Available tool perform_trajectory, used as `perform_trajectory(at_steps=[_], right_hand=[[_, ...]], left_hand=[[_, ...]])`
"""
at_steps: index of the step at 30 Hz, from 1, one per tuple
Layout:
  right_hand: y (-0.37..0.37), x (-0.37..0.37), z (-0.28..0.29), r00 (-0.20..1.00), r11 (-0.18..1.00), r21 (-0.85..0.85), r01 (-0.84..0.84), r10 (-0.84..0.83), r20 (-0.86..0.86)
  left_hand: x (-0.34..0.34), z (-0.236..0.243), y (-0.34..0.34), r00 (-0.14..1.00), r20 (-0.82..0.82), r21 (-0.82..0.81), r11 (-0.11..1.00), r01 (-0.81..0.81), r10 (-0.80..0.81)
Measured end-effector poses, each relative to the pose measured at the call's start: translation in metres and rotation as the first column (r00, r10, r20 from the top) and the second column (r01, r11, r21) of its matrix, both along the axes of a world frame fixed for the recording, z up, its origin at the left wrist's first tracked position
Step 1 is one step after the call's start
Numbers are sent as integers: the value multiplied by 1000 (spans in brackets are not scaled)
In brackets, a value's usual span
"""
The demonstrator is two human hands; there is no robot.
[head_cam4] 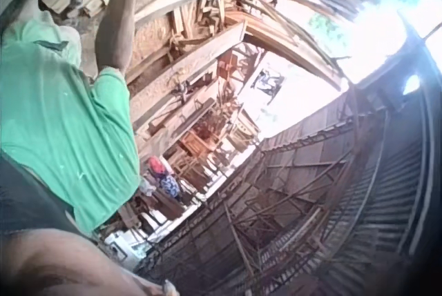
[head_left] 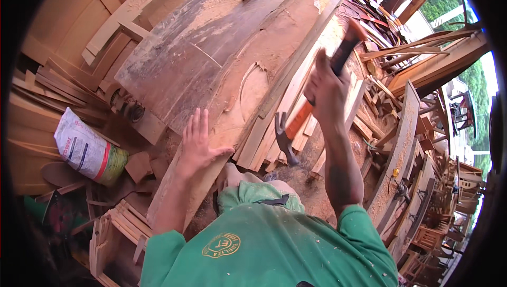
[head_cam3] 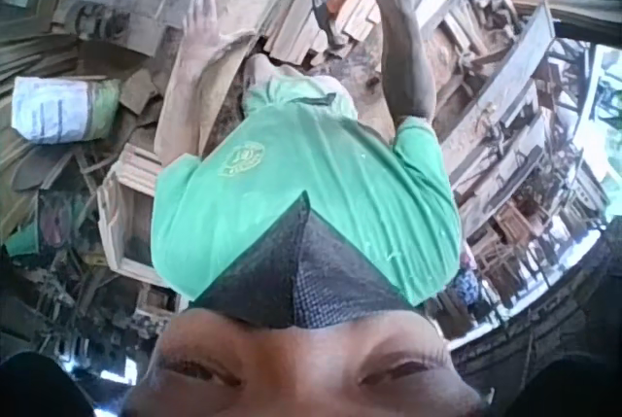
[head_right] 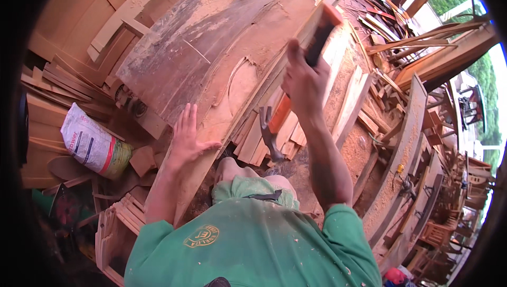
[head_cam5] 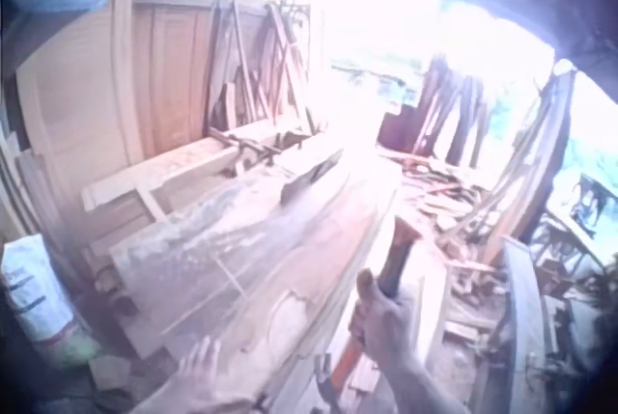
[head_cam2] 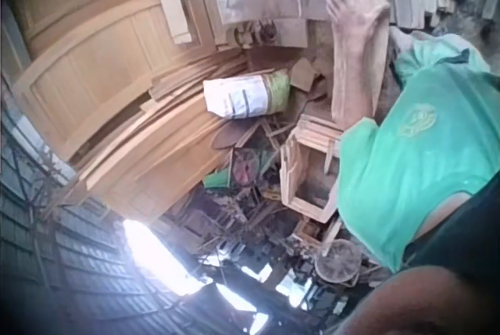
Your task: The person moves a standing fan aside and uses a hammer to pry and peel wood strips and bark from a wooden plank by hand.
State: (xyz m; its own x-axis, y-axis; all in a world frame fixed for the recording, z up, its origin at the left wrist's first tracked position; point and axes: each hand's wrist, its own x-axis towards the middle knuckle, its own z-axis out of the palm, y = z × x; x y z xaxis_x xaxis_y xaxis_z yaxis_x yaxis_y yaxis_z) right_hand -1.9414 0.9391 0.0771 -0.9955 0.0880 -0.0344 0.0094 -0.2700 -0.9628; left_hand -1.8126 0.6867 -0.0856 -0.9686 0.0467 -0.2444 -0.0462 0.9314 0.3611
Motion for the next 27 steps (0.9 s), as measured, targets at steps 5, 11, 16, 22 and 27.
perform_trajectory(at_steps=[5,11,16,22,27], right_hand=[[-73,-70,-67,976,988,156,0,-34,216],[-76,-86,-80,949,975,218,47,-111,295],[-53,-196,-56,923,851,388,354,-386,4],[-50,-186,-57,945,939,116,322,-313,-89],[-60,-110,-58,911,923,-81,376,-384,-150]], left_hand=[[7,-21,0,938,-339,130,991,-33,75],[17,-19,-9,943,-323,148,988,-35,82],[7,-14,-5,942,-330,194,981,2,63],[3,-6,-8,946,-317,169,985,-19,72],[4,-10,-5,945,-313,172,984,-37,91]])
